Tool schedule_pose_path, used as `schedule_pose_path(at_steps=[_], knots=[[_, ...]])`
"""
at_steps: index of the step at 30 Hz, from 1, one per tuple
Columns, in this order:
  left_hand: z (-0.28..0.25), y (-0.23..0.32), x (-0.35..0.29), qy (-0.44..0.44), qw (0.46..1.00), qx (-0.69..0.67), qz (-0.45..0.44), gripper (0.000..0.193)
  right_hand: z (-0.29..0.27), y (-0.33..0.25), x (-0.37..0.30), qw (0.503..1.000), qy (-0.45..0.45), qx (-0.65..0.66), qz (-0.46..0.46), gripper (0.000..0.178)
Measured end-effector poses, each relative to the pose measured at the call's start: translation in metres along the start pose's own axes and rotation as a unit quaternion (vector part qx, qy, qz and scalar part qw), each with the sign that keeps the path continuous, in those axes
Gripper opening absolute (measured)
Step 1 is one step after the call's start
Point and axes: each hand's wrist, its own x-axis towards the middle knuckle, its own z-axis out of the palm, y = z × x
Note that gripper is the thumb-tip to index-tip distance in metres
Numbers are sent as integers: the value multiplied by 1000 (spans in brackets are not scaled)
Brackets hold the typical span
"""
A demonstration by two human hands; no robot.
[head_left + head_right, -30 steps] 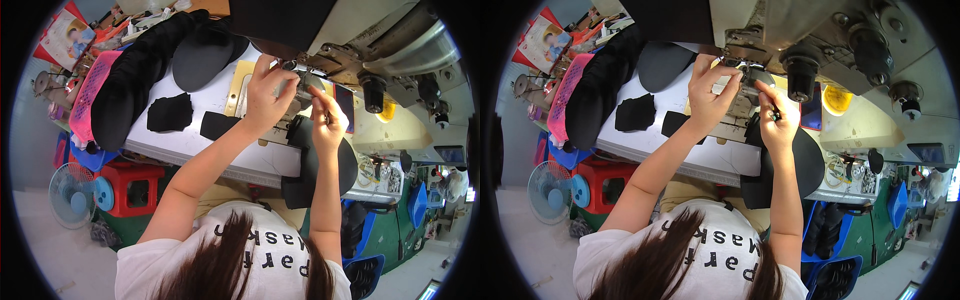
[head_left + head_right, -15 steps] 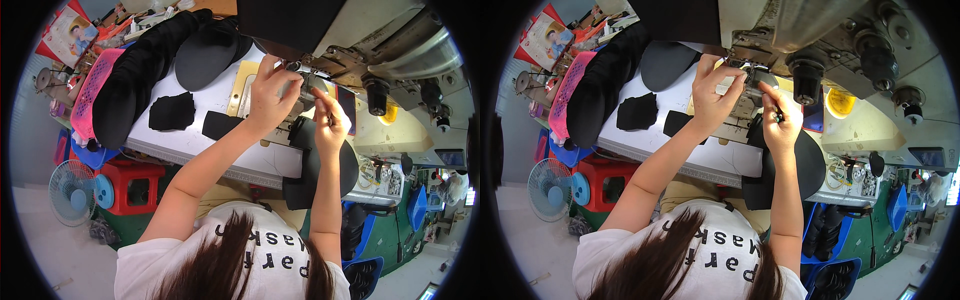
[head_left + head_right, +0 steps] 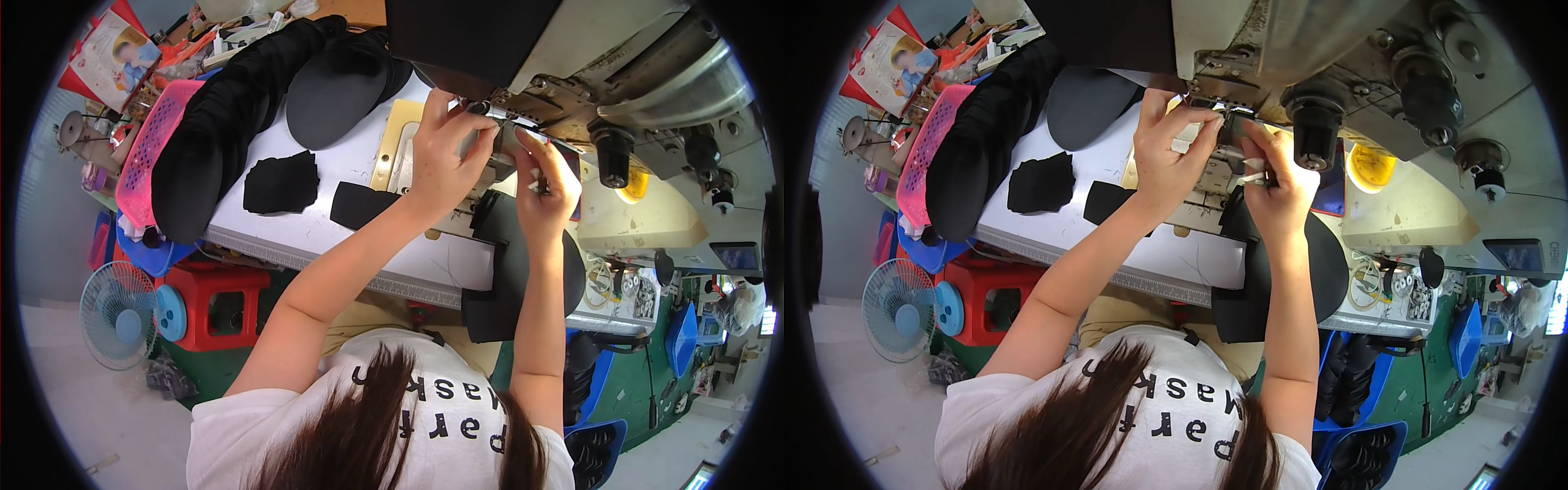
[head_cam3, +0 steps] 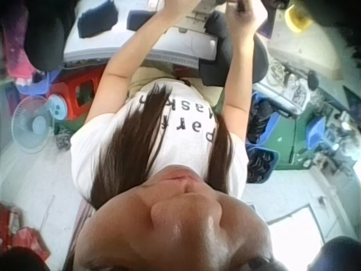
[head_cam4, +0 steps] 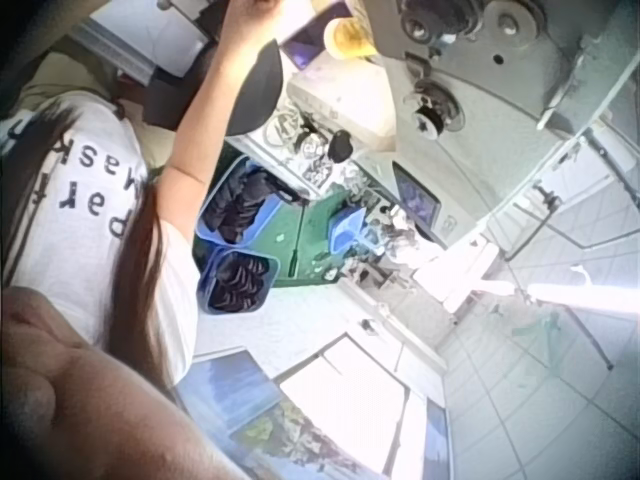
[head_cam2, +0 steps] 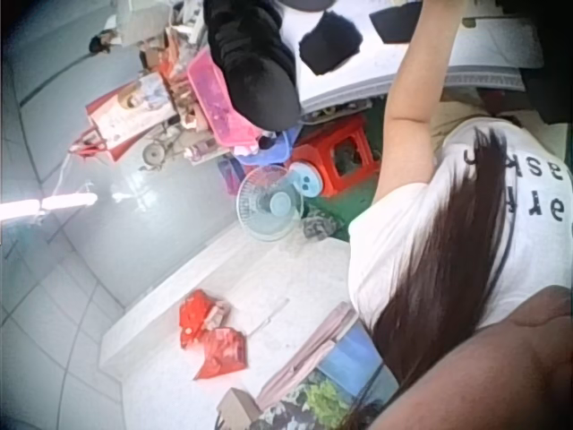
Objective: Stitch pieces of black leather or synthetic fabric using an industrial sewing machine to assemble shoe uppers.
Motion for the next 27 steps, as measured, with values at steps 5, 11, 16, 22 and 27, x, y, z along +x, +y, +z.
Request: schedule_pose_path(at_steps=[5, 11, 16, 22, 27], knots=[[3, -6, -1, 22, 999, -9, 25, 16, 7, 2, 9, 986, -14, -138, -90, 23], [2, 1, -2, 12, 999, -27, -11, 16, 12, 3, 8, 979, 30, -168, -109, 23], [-23, -13, 18, 14, 859, -405, -314, 31, -20, 32, 6, 976, 78, -179, -96, 7], [-92, 12, 1, -255, 892, -273, -255, 34, -65, 44, -31, 980, -143, -82, 108, 7], [-123, -21, -22, -477, 854, 115, -173, 47, -64, 41, -58, 943, -254, -161, 143, 30]])
